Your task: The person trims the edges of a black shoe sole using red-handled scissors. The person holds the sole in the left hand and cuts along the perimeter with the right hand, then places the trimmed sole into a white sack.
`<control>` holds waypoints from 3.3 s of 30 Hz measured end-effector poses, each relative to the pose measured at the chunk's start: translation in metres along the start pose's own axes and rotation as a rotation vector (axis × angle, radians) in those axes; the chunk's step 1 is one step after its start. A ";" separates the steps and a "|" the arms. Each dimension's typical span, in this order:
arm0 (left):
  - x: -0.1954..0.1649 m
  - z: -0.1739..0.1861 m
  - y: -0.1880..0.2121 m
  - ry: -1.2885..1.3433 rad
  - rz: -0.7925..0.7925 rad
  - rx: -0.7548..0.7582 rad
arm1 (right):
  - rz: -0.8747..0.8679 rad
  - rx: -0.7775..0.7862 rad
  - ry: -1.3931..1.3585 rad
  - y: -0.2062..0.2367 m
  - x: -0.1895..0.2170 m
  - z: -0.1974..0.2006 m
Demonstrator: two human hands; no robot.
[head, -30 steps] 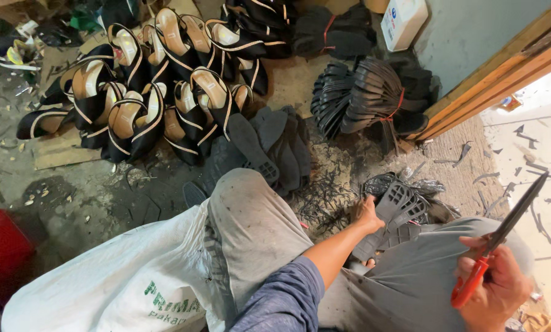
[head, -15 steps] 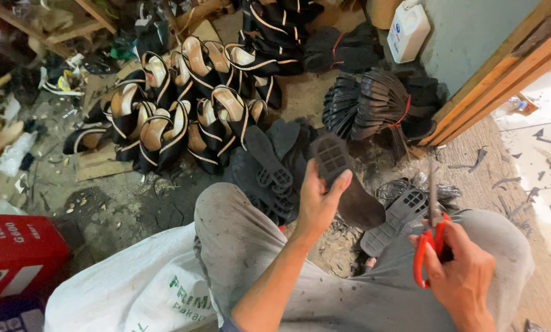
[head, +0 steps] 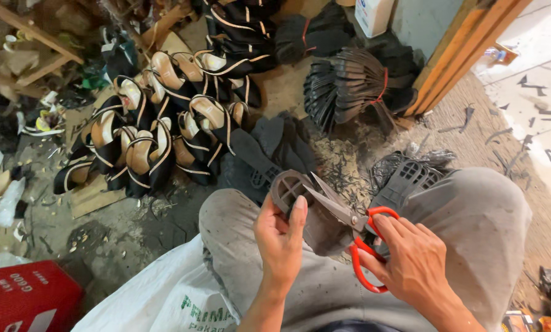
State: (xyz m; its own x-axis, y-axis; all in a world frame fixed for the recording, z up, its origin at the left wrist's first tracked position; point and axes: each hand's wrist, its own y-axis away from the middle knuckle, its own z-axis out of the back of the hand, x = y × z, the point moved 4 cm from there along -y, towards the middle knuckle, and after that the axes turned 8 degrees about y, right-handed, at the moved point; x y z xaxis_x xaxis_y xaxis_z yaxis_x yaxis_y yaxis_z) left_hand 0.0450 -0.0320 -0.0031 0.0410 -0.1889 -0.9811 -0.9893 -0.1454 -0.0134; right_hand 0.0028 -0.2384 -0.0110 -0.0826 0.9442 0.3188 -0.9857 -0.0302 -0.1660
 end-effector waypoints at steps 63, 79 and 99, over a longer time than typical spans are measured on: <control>-0.082 0.055 -0.039 0.287 -0.194 -0.076 | -0.143 0.063 -0.164 -0.002 -0.069 0.013; -0.008 0.005 -0.001 0.285 -0.097 -0.063 | 0.010 -0.047 -0.008 0.022 -0.006 -0.005; -0.026 0.021 -0.012 0.174 0.052 0.147 | 0.230 -0.174 0.083 0.002 -0.019 0.025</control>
State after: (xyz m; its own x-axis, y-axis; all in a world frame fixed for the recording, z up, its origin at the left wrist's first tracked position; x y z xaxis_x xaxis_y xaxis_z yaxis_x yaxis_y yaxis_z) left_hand 0.0524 -0.0048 0.0183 0.0004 -0.3584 -0.9336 -0.9999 0.0097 -0.0041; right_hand -0.0011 -0.2644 0.0057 -0.2809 0.9431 0.1778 -0.9019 -0.1961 -0.3848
